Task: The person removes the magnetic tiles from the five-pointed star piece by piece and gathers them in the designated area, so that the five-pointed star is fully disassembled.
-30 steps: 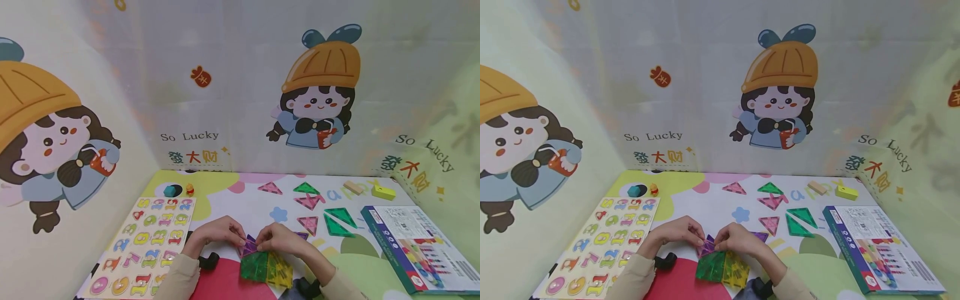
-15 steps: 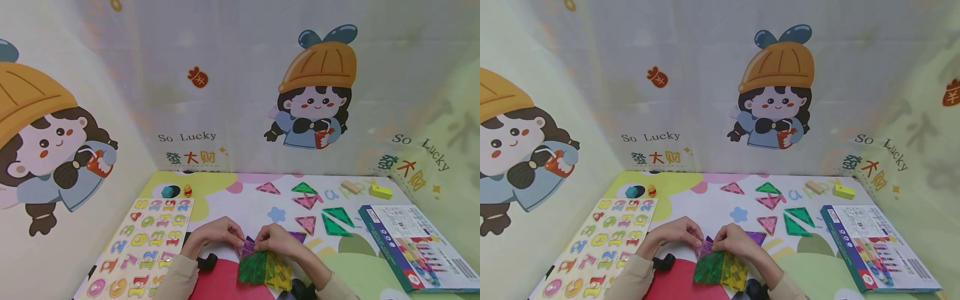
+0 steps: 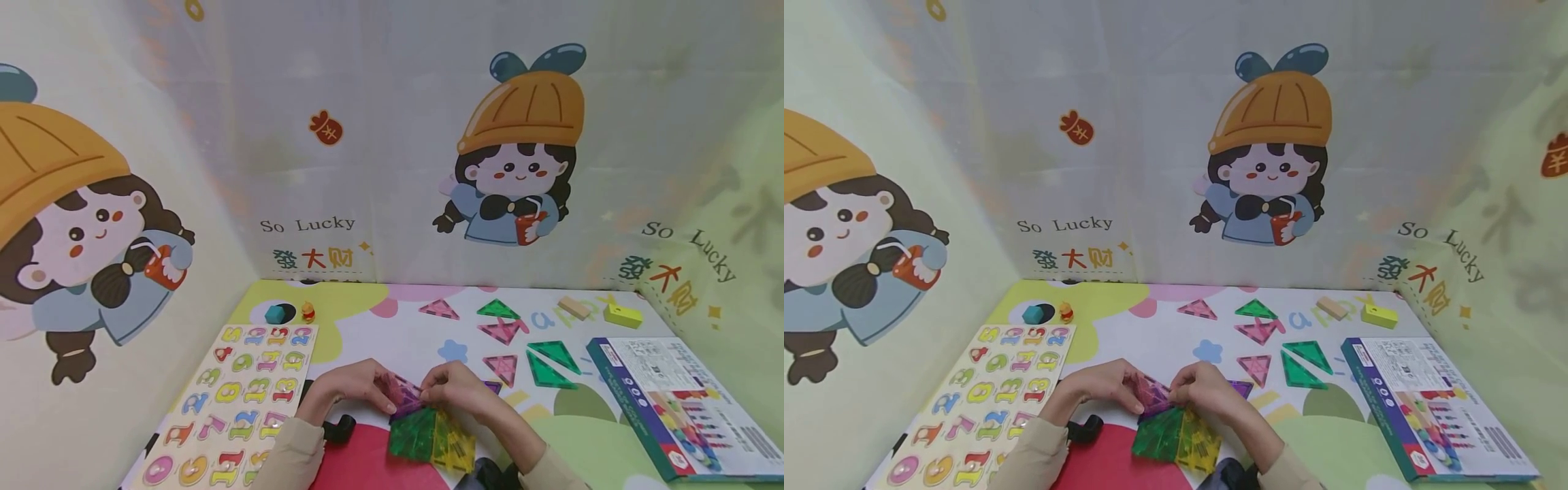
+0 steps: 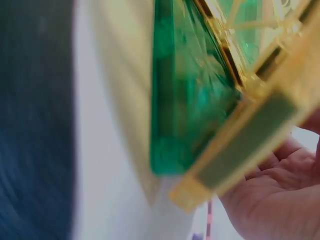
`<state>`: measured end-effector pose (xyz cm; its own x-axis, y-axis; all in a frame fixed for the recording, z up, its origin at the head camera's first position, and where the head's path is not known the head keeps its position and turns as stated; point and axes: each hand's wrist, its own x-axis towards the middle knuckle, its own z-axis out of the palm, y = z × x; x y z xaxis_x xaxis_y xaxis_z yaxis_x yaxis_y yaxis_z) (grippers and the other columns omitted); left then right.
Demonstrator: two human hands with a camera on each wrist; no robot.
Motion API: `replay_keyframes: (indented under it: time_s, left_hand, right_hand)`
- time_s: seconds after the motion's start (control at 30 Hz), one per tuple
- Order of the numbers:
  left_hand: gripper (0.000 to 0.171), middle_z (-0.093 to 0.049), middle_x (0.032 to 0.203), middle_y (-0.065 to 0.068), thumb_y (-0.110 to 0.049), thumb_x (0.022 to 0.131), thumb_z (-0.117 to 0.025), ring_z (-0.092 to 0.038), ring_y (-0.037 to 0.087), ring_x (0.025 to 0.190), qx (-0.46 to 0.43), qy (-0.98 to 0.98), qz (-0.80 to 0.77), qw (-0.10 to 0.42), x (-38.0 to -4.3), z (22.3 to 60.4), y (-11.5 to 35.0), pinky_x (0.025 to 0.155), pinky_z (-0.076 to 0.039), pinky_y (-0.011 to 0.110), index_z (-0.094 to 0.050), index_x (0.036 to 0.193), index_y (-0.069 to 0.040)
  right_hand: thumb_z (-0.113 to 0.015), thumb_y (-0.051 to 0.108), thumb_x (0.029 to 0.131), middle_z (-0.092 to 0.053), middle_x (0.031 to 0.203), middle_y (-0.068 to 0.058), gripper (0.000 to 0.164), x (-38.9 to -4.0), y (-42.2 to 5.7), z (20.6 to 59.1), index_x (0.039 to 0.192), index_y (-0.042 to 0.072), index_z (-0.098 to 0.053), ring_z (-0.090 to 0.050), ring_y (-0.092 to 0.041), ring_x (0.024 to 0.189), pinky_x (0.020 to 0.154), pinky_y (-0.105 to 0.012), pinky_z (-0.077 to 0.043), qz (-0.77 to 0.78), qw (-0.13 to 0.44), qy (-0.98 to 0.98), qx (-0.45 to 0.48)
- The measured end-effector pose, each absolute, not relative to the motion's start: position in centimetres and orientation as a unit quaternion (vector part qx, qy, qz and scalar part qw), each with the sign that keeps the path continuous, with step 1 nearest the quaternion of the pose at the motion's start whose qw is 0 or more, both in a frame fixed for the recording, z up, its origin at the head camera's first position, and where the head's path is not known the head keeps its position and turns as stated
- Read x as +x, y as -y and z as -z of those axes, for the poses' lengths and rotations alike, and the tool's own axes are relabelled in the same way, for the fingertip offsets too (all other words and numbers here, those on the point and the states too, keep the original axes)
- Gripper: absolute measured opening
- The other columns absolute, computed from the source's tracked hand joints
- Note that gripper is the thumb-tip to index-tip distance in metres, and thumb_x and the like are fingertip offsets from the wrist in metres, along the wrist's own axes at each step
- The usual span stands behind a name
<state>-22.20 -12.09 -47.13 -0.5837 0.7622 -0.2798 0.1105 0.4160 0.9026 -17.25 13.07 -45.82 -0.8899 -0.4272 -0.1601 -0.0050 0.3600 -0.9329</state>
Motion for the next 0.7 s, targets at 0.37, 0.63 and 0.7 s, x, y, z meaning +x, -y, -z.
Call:
replay_keyframes:
  time_s: [0.37,0.63,0.7]
  left_hand:
    - [0.012,-0.077,0.087,0.005,-0.006,0.084,-0.076,-0.069,0.008,0.077,0.244,-0.754,-0.483,0.373,-21.8,47.2,11.8,0.076,-0.055,0.023,-0.077,0.096,-0.003]
    - [0.011,-0.076,0.084,0.004,-0.009,0.085,-0.077,-0.068,0.008,0.074,0.246,-0.76,-0.478,0.365,-21.8,47.3,11.7,0.074,-0.054,0.022,-0.077,0.094,-0.005]
    - [0.01,-0.075,0.081,0.002,-0.009,0.085,-0.077,-0.067,0.008,0.072,0.245,-0.761,-0.48,0.362,-21.8,47.4,11.6,0.072,-0.054,0.022,-0.076,0.094,-0.005]
  right_hand:
    - [-0.066,0.007,0.093,-0.071,0.085,-0.007,0.01,-21.3,-15.7,44.2,0.094,0.002,-0.074,-0.061,-0.015,0.072,0.069,-0.031,-0.054,0.492,0.092,-0.864,-0.059]
    - [-0.066,0.011,0.093,-0.07,0.084,-0.007,0.013,-25.4,-16.8,44.6,0.097,0.001,-0.074,-0.059,-0.016,0.071,0.066,-0.026,-0.05,0.444,0.066,-0.894,0.005]
    - [-0.066,0.011,0.093,-0.069,0.082,-0.008,0.015,-26.0,-16.9,44.8,0.097,0.0,-0.074,-0.059,-0.016,0.07,0.064,-0.026,-0.048,0.438,0.064,-0.897,0.011]
